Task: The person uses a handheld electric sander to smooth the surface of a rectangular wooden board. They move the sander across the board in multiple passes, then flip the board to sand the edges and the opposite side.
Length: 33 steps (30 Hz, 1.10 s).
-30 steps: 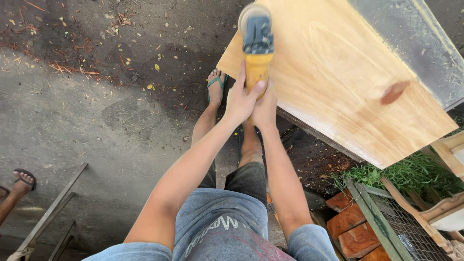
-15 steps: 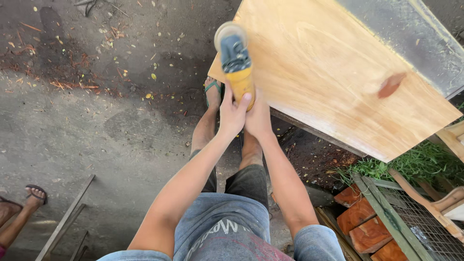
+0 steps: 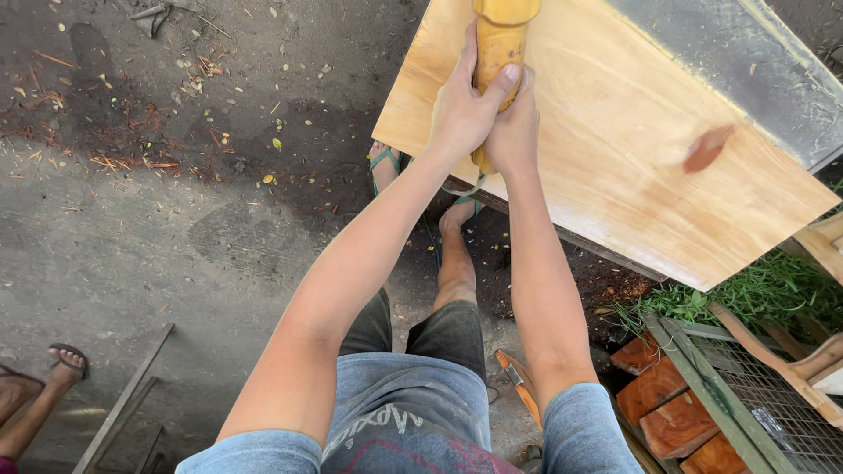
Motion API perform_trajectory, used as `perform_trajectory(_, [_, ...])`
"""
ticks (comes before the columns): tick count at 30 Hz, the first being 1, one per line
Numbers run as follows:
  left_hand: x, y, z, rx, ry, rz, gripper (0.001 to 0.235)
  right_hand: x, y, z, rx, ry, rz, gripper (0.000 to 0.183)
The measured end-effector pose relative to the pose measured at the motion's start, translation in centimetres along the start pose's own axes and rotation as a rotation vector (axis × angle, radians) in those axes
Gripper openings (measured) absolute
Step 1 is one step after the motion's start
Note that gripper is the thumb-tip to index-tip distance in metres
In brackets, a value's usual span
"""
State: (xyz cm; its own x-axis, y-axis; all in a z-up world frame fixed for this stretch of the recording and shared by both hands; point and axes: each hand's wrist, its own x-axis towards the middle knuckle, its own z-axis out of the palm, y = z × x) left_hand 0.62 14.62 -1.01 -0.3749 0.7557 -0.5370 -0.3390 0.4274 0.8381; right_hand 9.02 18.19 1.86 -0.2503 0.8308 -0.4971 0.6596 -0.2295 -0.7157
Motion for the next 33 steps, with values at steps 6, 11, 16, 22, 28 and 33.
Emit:
perform_trajectory(6, [-2.0, -1.0, 0.5, -0.070, 0.063, 0.047, 0.087, -1.2, -0.1, -0.4, -0.041, -0.047, -0.041, 0.046])
perform_trajectory(11, [0.3, -1.0, 0.1, 0.011, 0.031, 0.060, 0.089, 0.8, -0.9, -0.3, -0.031, -0.059, 0.019, 0.045])
perform_trajectory(16, [1.8, -0.7, 0.4, 0.022, 0.095, 0.084, 0.089, 2.2, -1.2, -0.6, -0.041, -0.083, -0.014, 0.039])
perform_trajectory(22, [-4.1, -2.2, -1.6, -0.113, 0.080, -0.010, 0.092, -3.0, -0.4, 1.0, -0.115, -0.107, -0.001, 0.052])
perform_trajectory(28, [-11.2, -4.9, -3.6, -0.333, 0.039, -0.039, 0.090, -10.1, 3.3, 3.5, -0.088, -0.119, 0.000, 0.064])
perform_trajectory(33, [-14.8, -3.6, -3.3, 0.053, -0.014, -0.253, 0.090, -14.8, 6.1, 3.5, -0.030, -0.036, 0.125, 0.063])
